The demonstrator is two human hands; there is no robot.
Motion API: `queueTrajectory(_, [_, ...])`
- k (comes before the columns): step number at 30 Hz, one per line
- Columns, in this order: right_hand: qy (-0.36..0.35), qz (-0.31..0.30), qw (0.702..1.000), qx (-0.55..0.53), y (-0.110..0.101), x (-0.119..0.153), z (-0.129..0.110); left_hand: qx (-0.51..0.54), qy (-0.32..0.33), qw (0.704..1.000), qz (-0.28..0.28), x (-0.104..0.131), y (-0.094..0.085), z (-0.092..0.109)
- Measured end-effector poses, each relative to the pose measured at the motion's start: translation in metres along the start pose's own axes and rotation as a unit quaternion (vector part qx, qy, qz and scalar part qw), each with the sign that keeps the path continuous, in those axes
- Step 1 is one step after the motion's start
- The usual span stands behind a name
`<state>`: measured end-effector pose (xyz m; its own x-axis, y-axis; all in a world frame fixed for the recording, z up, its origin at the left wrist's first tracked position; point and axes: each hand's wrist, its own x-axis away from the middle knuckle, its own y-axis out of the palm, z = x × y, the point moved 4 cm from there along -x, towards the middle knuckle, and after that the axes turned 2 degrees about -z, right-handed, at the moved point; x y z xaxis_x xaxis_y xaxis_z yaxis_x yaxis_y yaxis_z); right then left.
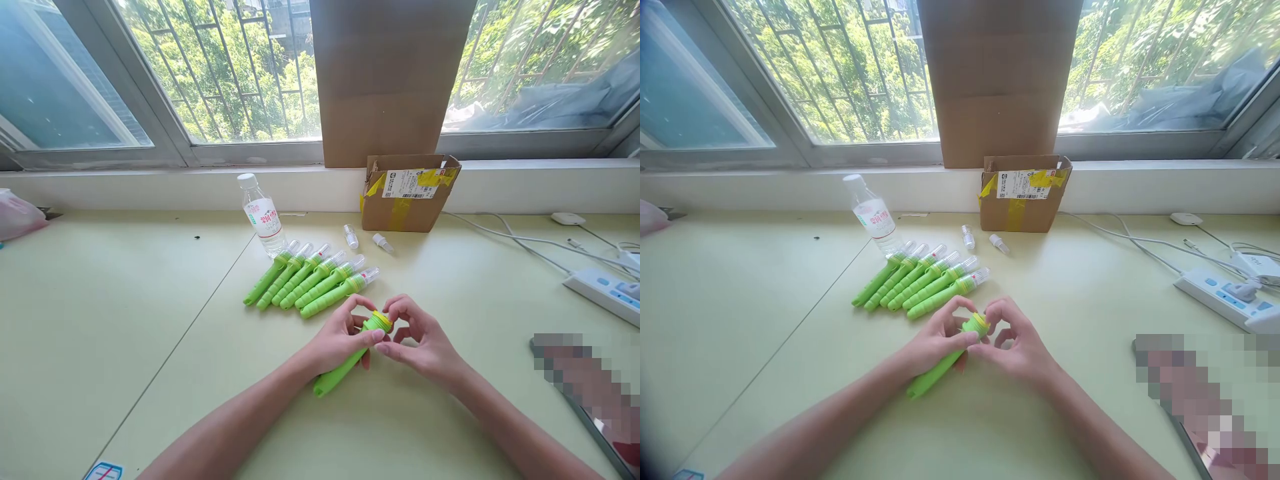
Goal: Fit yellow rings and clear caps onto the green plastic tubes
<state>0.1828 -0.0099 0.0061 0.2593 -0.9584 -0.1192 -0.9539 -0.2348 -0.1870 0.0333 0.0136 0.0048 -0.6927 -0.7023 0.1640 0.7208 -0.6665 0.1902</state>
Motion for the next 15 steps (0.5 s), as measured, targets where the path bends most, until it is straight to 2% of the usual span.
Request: queueTrajectory(15, [-0.04,0.033,0.996,0.071,0.0026,0.0027,-0.0013,0.009,0.008,1.0,-0.017,-0.0009,-0.0047,-0.0014])
